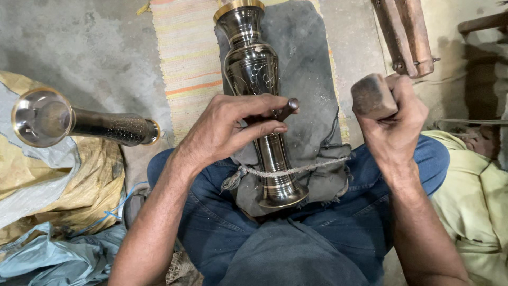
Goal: The person uses a chisel and wooden mallet to engrave a floral pattern onto a metal vase. They repeatedly strike the chisel to deepen the design, rotating the vase to access different sections.
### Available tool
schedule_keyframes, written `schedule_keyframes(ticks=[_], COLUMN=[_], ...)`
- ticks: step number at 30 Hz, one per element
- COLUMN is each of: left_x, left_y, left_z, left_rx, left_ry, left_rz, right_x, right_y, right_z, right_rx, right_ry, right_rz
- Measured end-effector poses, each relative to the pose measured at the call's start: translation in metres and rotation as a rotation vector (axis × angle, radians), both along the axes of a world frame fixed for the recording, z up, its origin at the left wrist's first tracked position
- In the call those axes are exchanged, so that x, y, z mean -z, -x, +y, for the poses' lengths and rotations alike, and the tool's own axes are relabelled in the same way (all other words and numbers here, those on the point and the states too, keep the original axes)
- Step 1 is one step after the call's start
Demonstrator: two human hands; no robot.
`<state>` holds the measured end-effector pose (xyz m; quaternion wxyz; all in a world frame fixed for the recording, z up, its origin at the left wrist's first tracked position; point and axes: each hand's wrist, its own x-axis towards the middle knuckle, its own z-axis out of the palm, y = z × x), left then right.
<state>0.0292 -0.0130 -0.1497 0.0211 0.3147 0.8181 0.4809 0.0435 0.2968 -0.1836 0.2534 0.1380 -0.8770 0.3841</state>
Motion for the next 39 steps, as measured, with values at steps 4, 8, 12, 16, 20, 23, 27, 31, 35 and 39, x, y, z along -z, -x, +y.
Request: schedule_keyframes(ticks=[4,8,12,16,20,23,27,31,35,39], left_x=[-0.002,-0.011,-0.025,-0.039,-0.044,-0.037,-0.019,-0.005,-0.002,-0.005], left_y=[-0.001,0.000,-0.006,-0.013,-0.017,-0.023,-0.014,-0.013,-0.010,-0.005], left_z=[0.002,0.008,0.010,0.007,0.005,0.006,0.006,0.002,-0.001,-0.002], left_rx=[0.023,0.046,0.086,0.089,0.093,0.062,-0.028,-0.131,-0.128,-0.048], left_ry=[0.031,0.105,0.098,0.156,0.141,0.189,-0.068,-0.246,-0.265,-0.216], left_rz=[-0.022,-0.008,0.013,0.101,0.061,0.040,0.052,-0.089,-0.183,-0.103], right_x=[-0.012,-0.022,-0.026,-0.028,-0.032,-0.032,-0.030,-0.033,-0.042,-0.046], right_y=[-0.001,-0.001,-0.001,-0.005,-0.007,-0.005,-0.002,-0.001,-0.001,0.003], right_z=[-0.005,-0.010,-0.016,-0.022,-0.025,-0.022,-0.017,-0.015,-0.017,-0.019], right_rx=[0.014,0.053,-0.008,-0.006,0.125,0.037,0.058,-0.010,-0.068,-0.030], right_ry=[-0.207,-0.088,-0.401,-0.023,-0.036,-0.251,-0.299,-0.046,-0.186,-0.194], right_rz=[0.105,0.019,0.195,0.092,0.048,0.150,0.142,0.024,0.060,-0.001])
